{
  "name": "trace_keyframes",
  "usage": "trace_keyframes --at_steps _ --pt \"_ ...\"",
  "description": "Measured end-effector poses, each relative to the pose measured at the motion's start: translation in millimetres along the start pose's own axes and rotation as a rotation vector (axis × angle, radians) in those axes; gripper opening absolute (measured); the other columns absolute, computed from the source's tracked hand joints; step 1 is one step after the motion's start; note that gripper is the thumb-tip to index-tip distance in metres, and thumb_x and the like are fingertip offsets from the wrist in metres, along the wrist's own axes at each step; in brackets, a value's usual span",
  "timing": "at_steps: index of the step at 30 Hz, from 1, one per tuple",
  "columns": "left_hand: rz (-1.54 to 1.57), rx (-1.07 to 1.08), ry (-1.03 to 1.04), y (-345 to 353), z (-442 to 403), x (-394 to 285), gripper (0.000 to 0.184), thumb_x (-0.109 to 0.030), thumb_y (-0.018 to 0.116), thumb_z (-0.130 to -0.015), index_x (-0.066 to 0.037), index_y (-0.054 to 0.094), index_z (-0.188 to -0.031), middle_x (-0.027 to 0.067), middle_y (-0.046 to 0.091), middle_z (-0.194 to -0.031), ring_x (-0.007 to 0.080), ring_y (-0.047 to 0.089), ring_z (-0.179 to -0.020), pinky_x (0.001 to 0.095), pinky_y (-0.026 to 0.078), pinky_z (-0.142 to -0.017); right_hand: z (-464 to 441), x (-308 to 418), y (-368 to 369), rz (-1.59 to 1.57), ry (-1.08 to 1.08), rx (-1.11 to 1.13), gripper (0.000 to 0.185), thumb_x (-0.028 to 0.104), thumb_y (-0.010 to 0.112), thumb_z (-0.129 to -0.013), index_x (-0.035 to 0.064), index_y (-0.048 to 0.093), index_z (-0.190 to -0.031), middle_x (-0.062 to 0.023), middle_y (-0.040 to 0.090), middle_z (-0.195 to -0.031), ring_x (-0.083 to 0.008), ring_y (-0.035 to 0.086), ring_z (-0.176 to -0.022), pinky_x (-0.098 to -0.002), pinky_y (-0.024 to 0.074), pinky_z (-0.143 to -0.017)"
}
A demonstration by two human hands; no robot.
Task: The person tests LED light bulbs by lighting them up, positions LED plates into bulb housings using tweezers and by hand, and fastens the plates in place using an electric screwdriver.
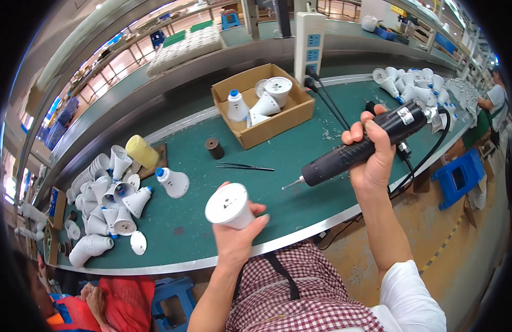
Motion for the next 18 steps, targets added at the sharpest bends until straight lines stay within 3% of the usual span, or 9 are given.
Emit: trace_keyframes --at_steps 9,18 --pt "-0.095 0.058 0.198 9.3 0.0 -7.2 0.077 0.009 0.067 -0.063 -0.001 0.026 -0.127 0.0054 0.055 -0.088 0.0146 0.058 -0.081 0.0289 0.048 -0.075 19.9 -19.2 1.6 -0.123 0.131 -0.042 0.035 0.003 0.058 -0.075 0.0097 0.044 -0.106 -0.0035 0.051 -0.083 -0.013 0.052 -0.062 -0.0315 0.0446 -0.06" --pt "-0.15 0.001 0.163 3.8 2.4 -12.0 0.073 0.009 0.065 -0.064 0.0 0.028 -0.126 0.0049 0.055 -0.087 0.0119 0.059 -0.077 0.0243 0.049 -0.07 26.1 -16.9 11.3 -0.11 0.112 0.027 0.035 0.002 0.057 -0.075 0.0099 0.045 -0.107 -0.0032 0.053 -0.084 -0.0134 0.054 -0.063 -0.0314 0.045 -0.06"
Point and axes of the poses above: each hand's wrist, its own z-axis away from the middle knuckle, its own y-axis out of the palm, x = y × z, the point moved 5 cm from there along -z, towards the middle knuckle
